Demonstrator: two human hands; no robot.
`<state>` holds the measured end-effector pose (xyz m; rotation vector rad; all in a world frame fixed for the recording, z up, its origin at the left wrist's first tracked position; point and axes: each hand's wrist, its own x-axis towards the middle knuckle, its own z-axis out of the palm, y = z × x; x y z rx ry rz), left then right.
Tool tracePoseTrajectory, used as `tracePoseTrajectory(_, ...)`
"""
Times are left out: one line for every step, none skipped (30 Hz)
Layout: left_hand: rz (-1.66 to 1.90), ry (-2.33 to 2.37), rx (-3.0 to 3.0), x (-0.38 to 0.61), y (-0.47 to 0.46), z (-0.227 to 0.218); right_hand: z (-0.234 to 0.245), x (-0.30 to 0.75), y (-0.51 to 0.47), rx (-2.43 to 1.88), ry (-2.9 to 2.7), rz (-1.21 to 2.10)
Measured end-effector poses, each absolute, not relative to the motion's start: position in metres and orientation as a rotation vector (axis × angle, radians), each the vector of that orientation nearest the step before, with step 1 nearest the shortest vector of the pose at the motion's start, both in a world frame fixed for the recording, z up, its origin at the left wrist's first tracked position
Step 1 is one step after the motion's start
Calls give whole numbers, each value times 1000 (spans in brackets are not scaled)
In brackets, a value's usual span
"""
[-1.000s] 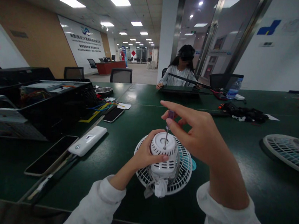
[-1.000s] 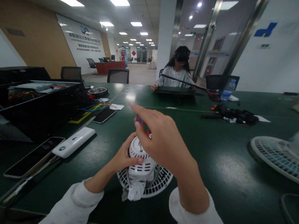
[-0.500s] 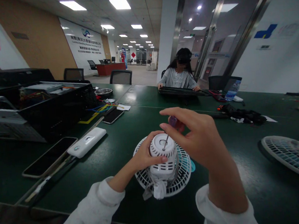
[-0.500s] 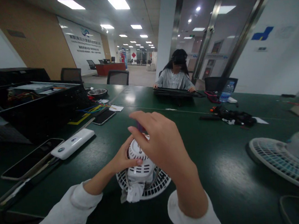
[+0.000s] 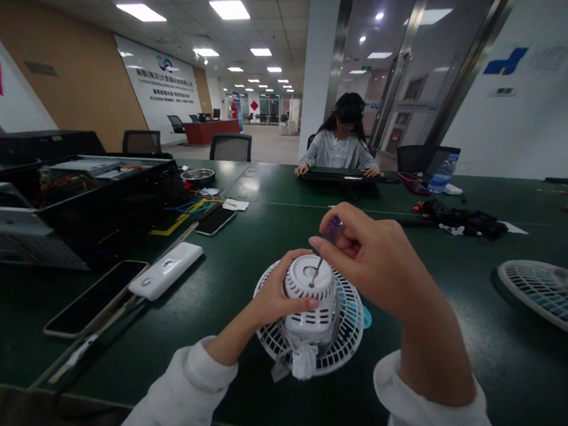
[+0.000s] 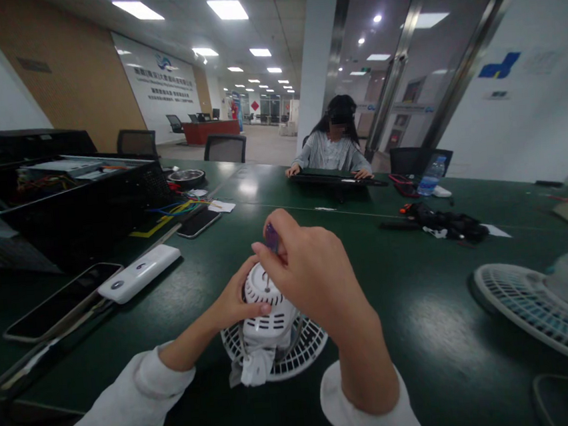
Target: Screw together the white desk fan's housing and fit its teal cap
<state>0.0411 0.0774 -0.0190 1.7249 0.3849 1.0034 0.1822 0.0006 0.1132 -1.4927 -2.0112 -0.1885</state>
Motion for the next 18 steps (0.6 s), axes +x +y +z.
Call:
tracePoseTrajectory(1000,385,1726,41,78,-19,112,181,2,-1523,-1997,-243)
tracePoseTrajectory(997,386,1728,41,78,-20,112,180,3,-1532,-1995,-295)
tracePoseTrajectory(998,386,1731,41,78,-20,111,179,5,-1518,-2003,-331)
tracePoseTrajectory(1000,387,1734,41,78,-20,111,178,6,-1485,-2016,-341)
tracePoseTrajectory(1003,391,1738,41,79,-21,111,177,7,-1447,-2026,-326)
tracePoseTrajectory(1006,395,1741,41,79,-21,111,177,7,-1409,-2026,-297)
tracePoseTrajectory(1007,399,1744,41,79,-20,110,176,8,-1376,-2014,-264)
tracePoseTrajectory(1008,402,1746,41,78,-20,110,176,9,-1351,-1989,-245)
tracePoseTrajectory(1007,406,1748,41,78,-20,109,176,9,-1338,-1958,-248)
tracePoseTrajectory(1005,410,1750,41,78,-19,108,175,10,-1333,-1921,-275)
tracePoseTrajectory(1002,412,1749,40,78,-19,108,175,11,-1334,-1884,-320)
tracePoseTrajectory(998,414,1747,40,78,-19,107,175,11,-1340,-1855,-372)
tracePoseTrajectory(994,417,1744,40,78,-19,107,175,12,-1351,-1839,-422)
tracePoseTrajectory(990,417,1739,40,78,-19,106,175,12,-1362,-1834,-463)
tracePoseTrajectory(988,414,1734,41,77,-19,106,176,12,-1372,-1838,-491)
tracePoseTrajectory(987,412,1730,41,77,-19,107,176,11,-1381,-1853,-503)
tracePoseTrajectory(987,413,1729,41,77,-19,107,177,11,-1386,-1879,-493)
tracePoseTrajectory(987,414,1729,41,77,-19,108,178,9,-1388,-1911,-464)
